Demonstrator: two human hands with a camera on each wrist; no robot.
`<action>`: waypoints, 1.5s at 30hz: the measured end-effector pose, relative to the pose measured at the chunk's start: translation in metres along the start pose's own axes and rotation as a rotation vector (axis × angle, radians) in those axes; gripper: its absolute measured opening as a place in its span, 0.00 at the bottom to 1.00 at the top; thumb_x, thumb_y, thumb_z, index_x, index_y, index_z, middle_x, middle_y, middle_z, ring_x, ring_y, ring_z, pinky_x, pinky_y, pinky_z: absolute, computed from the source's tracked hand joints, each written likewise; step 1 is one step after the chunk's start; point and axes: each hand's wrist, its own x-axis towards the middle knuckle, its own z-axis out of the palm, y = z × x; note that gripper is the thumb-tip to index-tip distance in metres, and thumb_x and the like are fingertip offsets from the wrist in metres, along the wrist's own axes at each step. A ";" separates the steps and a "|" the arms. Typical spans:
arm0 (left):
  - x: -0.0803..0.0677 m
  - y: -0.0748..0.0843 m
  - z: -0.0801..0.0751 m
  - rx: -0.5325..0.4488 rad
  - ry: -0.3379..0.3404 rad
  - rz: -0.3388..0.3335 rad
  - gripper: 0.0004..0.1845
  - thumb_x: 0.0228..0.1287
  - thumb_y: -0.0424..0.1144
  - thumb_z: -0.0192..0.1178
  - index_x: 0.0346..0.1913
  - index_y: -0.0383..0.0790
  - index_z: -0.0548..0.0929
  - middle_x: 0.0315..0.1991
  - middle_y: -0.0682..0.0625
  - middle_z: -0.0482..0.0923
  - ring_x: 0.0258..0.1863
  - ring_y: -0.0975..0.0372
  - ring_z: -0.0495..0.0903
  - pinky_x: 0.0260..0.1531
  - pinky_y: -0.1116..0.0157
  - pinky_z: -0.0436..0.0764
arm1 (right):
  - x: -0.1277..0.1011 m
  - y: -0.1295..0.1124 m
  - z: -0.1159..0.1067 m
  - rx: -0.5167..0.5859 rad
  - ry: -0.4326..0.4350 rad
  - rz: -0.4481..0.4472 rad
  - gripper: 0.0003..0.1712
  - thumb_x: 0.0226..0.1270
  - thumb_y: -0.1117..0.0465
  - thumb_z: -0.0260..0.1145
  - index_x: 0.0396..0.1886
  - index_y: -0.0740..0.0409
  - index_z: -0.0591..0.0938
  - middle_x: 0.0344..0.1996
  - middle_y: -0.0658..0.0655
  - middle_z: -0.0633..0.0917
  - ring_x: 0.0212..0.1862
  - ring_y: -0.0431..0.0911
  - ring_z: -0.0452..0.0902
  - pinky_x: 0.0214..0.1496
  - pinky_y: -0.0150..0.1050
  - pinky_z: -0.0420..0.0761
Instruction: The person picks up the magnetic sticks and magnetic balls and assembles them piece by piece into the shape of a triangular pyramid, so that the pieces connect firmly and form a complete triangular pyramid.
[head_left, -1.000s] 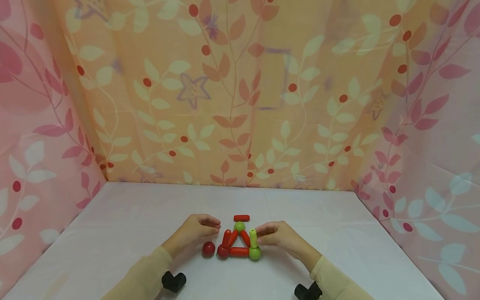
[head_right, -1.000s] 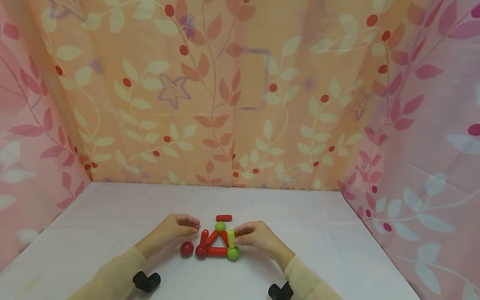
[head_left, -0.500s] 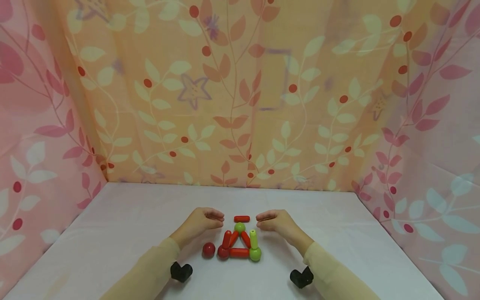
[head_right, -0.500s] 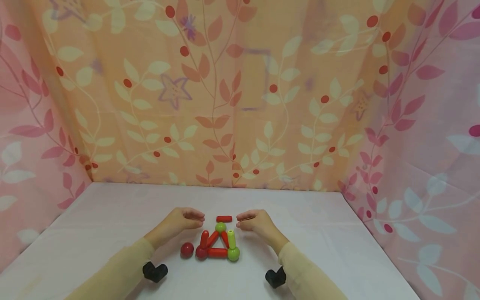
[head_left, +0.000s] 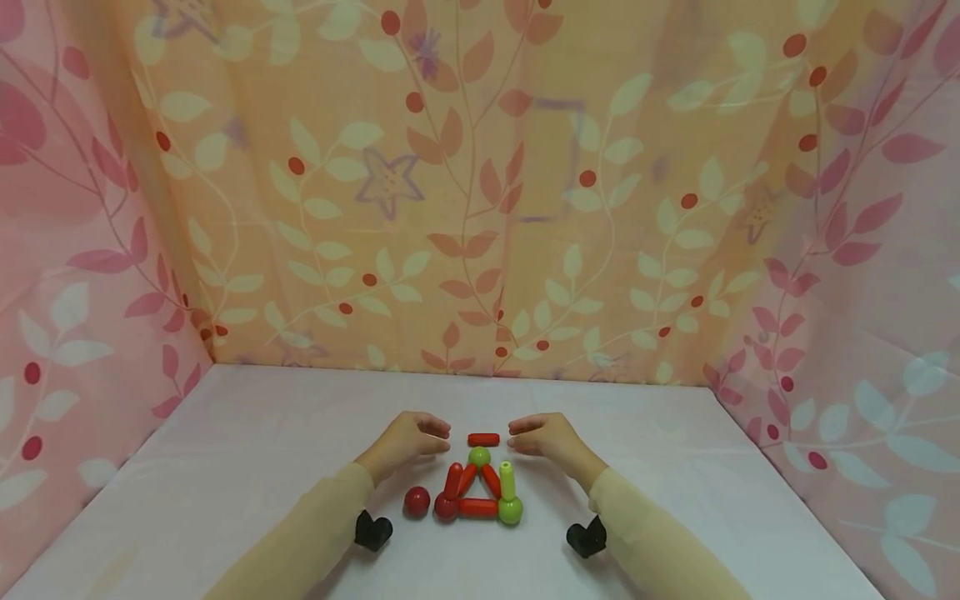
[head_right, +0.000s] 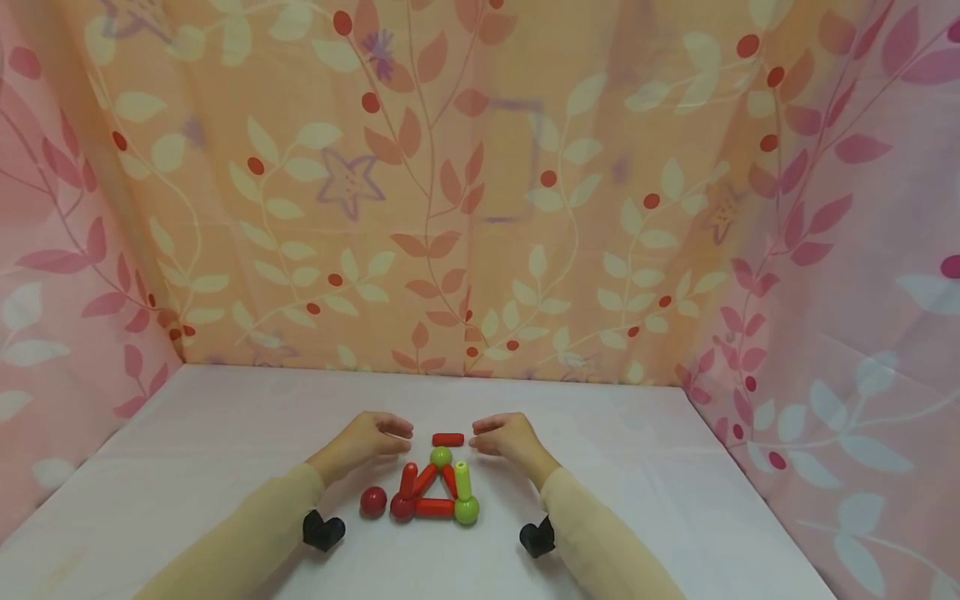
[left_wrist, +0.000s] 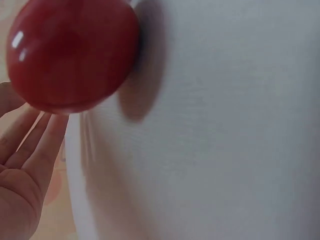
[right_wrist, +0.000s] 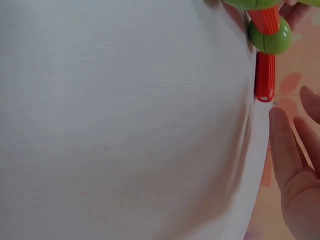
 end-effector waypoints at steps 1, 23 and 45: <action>0.002 0.000 0.001 0.002 0.001 -0.005 0.16 0.61 0.33 0.68 0.51 0.34 0.84 0.46 0.45 0.86 0.41 0.60 0.83 0.49 0.60 0.85 | 0.002 -0.001 0.001 0.006 0.003 0.008 0.18 0.63 0.66 0.70 0.52 0.66 0.85 0.49 0.63 0.87 0.41 0.44 0.87 0.51 0.40 0.86; 0.021 0.013 0.015 0.056 -0.060 -0.047 0.19 0.57 0.32 0.71 0.53 0.33 0.84 0.42 0.47 0.86 0.37 0.61 0.82 0.47 0.62 0.85 | 0.014 -0.009 0.020 -0.063 0.015 0.077 0.17 0.58 0.68 0.73 0.49 0.67 0.86 0.38 0.60 0.90 0.34 0.41 0.85 0.46 0.38 0.86; 0.022 0.012 0.017 0.149 -0.057 -0.054 0.10 0.56 0.28 0.69 0.42 0.36 0.89 0.37 0.48 0.86 0.38 0.59 0.79 0.49 0.62 0.83 | 0.012 -0.010 0.034 -0.034 -0.029 0.071 0.10 0.58 0.71 0.72 0.41 0.69 0.88 0.35 0.60 0.89 0.33 0.43 0.85 0.43 0.38 0.87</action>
